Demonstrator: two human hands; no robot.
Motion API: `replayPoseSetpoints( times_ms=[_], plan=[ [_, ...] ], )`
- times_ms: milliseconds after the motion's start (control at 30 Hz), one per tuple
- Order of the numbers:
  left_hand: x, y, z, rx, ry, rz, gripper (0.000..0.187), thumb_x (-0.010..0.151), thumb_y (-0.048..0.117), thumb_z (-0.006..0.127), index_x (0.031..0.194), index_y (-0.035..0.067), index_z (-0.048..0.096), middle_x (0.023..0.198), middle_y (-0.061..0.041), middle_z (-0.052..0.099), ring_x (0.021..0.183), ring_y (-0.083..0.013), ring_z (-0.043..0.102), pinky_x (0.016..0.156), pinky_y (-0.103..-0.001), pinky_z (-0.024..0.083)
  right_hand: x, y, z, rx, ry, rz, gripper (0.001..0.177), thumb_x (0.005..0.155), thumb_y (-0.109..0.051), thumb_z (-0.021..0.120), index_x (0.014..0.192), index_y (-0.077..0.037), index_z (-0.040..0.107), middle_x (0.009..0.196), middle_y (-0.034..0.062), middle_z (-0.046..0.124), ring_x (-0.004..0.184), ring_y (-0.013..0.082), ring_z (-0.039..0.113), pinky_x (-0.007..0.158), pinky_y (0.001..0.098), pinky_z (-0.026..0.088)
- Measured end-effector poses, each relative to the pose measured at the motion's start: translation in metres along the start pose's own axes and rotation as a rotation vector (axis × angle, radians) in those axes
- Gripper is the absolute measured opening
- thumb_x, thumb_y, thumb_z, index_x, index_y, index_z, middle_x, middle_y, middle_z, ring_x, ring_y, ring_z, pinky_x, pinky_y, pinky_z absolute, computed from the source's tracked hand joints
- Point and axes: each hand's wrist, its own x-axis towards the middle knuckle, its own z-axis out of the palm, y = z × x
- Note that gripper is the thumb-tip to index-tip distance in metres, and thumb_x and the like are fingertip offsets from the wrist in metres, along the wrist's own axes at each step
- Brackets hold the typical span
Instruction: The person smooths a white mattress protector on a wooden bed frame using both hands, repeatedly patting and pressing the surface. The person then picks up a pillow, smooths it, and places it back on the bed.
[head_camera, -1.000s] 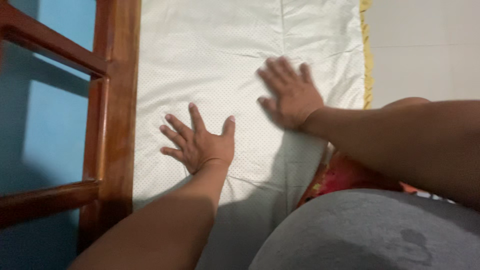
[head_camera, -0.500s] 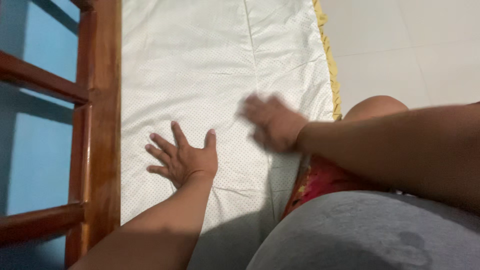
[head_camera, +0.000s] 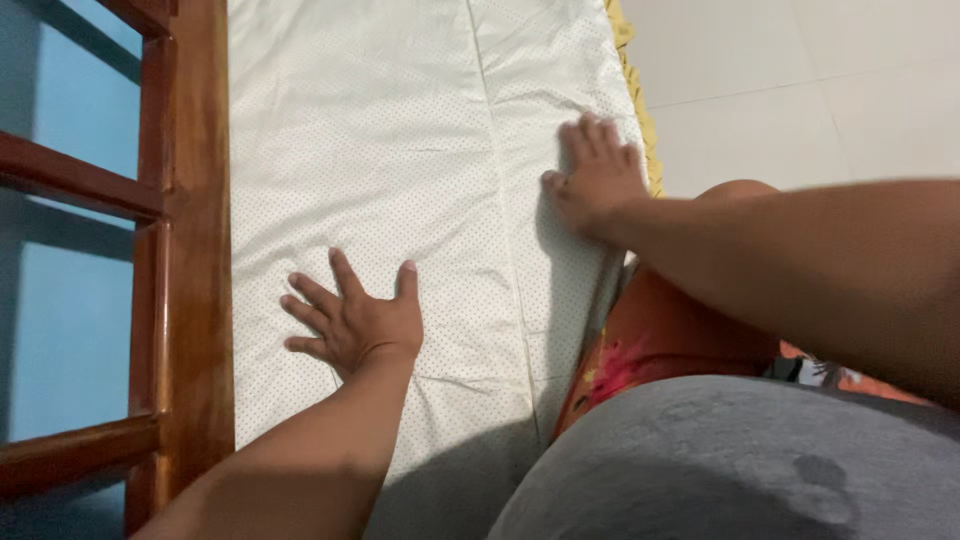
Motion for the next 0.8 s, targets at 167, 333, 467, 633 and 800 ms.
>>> replayPoseSetpoints(
  times_ms=[167,333,467,633,800],
  plan=[
    [-0.003,0.001,0.001,0.016,-0.004,-0.008,0.101,0.086,0.080,0.044,0.165,0.030,0.006,0.170,-0.018,-0.012,0.156,-0.0372,-0.017,0.120,-0.068,-0.005,-0.023,-0.009,0.000,0.270,-0.112,0.064,0.072,0.096,-0.041,0.052,0.158,-0.018,0.025,0.161,0.0134,0.033,0.140,0.0407,0.040,0.116,0.0542,0.035],
    [-0.003,0.002,0.001,0.025,-0.002,-0.017,0.100,0.087,0.080,0.042,0.164,0.031,0.003,0.170,-0.016,-0.014,0.156,-0.0368,-0.018,0.121,-0.067,-0.005,-0.037,-0.012,0.008,-0.146,-0.308,-0.685,0.076,0.098,-0.052,0.052,0.162,-0.026,0.020,0.173,0.0106,0.010,0.157,0.0351,0.006,0.118,0.0593,0.008],
    [-0.004,0.004,-0.005,0.047,-0.027,-0.005,0.101,0.090,0.078,0.042,0.164,0.024,-0.001,0.167,-0.020,-0.018,0.153,-0.0386,-0.021,0.118,-0.068,-0.009,-0.021,0.006,0.000,-0.047,-0.130,-0.152,0.077,0.100,-0.048,0.051,0.161,-0.012,0.021,0.170,0.0136,0.014,0.158,0.0314,0.012,0.124,0.0559,0.018],
    [-0.025,0.030,0.000,0.102,0.078,0.244,0.097,0.092,0.072,0.044,0.164,0.022,0.002,0.171,-0.015,-0.013,0.155,-0.0347,-0.014,0.120,-0.066,-0.006,-0.042,0.007,-0.013,0.020,0.011,-0.319,0.086,0.096,-0.054,0.049,0.165,-0.016,0.013,0.173,0.0148,0.004,0.151,0.0363,0.015,0.125,0.0521,0.015],
    [-0.027,0.068,0.020,0.188,0.068,0.509,0.101,0.089,0.069,0.050,0.165,0.020,0.005,0.170,-0.014,-0.009,0.155,-0.0314,-0.013,0.119,-0.062,-0.005,-0.051,-0.013,-0.012,-0.094,0.103,-0.690,0.083,0.100,-0.060,0.047,0.162,-0.017,0.013,0.170,0.0128,0.008,0.157,0.0303,0.008,0.124,0.0565,0.009]
  ],
)
